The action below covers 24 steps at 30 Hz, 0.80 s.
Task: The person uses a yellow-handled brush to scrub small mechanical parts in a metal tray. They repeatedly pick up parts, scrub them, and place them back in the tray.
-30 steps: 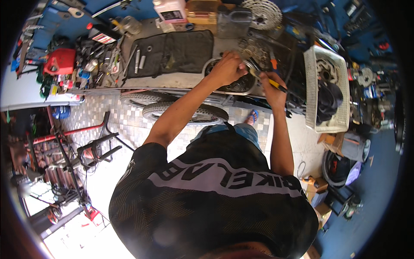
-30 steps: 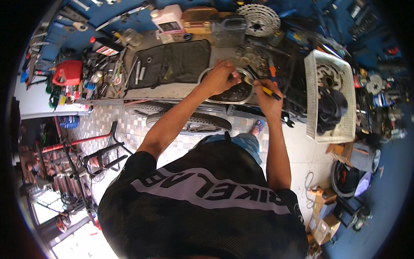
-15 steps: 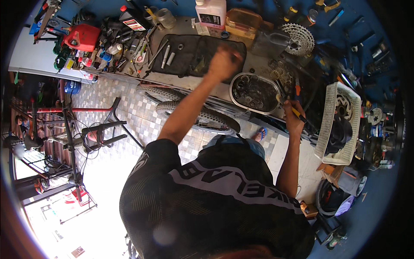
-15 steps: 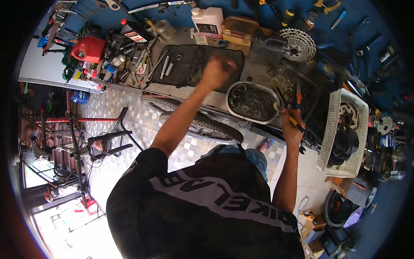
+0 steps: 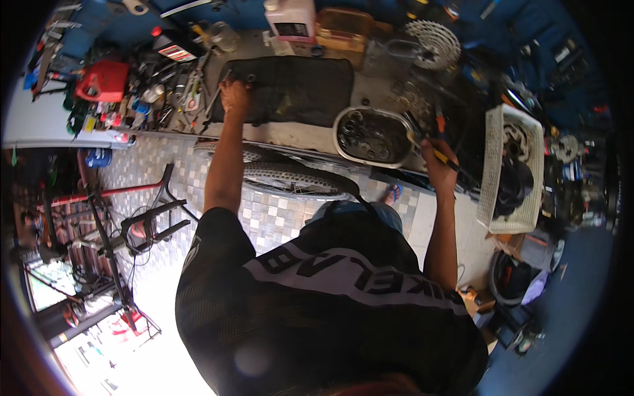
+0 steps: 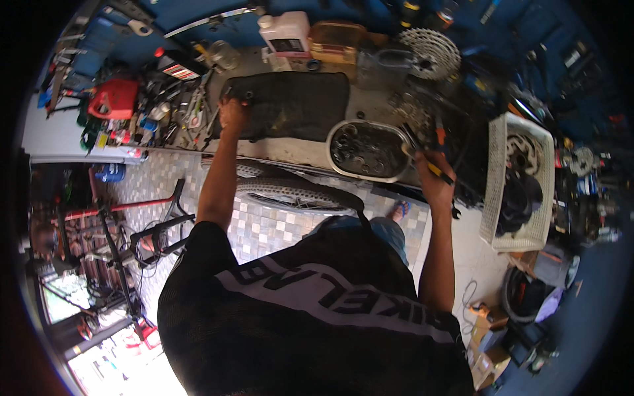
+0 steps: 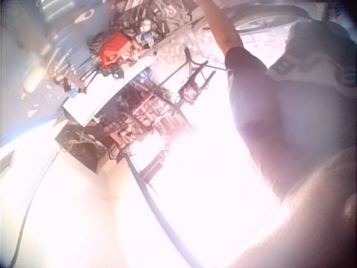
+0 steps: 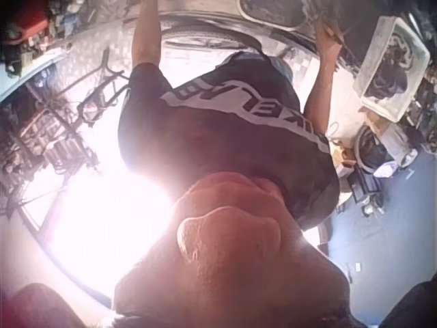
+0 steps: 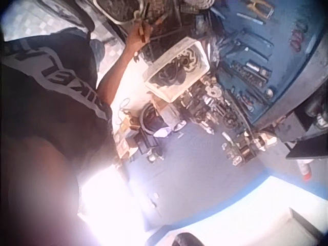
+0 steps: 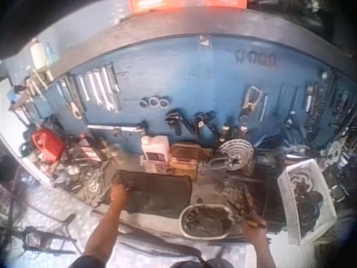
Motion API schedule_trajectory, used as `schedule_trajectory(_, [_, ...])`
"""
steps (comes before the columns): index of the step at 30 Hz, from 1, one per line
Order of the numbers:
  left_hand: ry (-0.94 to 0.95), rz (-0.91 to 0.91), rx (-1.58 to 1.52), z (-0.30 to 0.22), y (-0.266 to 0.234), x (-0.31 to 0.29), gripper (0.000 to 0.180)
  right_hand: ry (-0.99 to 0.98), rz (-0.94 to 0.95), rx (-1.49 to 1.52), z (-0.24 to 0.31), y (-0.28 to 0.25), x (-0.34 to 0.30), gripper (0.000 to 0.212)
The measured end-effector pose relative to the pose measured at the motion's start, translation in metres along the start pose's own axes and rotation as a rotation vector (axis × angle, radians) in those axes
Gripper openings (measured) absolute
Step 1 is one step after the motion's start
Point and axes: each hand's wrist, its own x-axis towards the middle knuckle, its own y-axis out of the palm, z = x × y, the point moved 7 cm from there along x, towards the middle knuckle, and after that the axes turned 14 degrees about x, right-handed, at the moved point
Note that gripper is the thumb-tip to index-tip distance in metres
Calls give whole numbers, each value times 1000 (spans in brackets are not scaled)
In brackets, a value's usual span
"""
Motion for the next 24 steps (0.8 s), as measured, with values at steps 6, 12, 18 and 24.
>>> schedule_trajectory(6, [202, -20, -74, -59, -57, 1, 25, 85, -10, 62, 30, 3, 4, 26])
schedule_trajectory(12, [801, 218, -685, -256, -140, -129, 26, 71, 17, 74, 38, 7, 6, 27])
schedule_trajectory(18, [1003, 73, -306, -319, -120, -187, 29, -9, 116, 68, 46, 15, -2, 25])
schedule_trajectory(24, [941, 145, -490, -319, -108, -183, 30, -137, 265, -158, 37, 33, -10, 29])
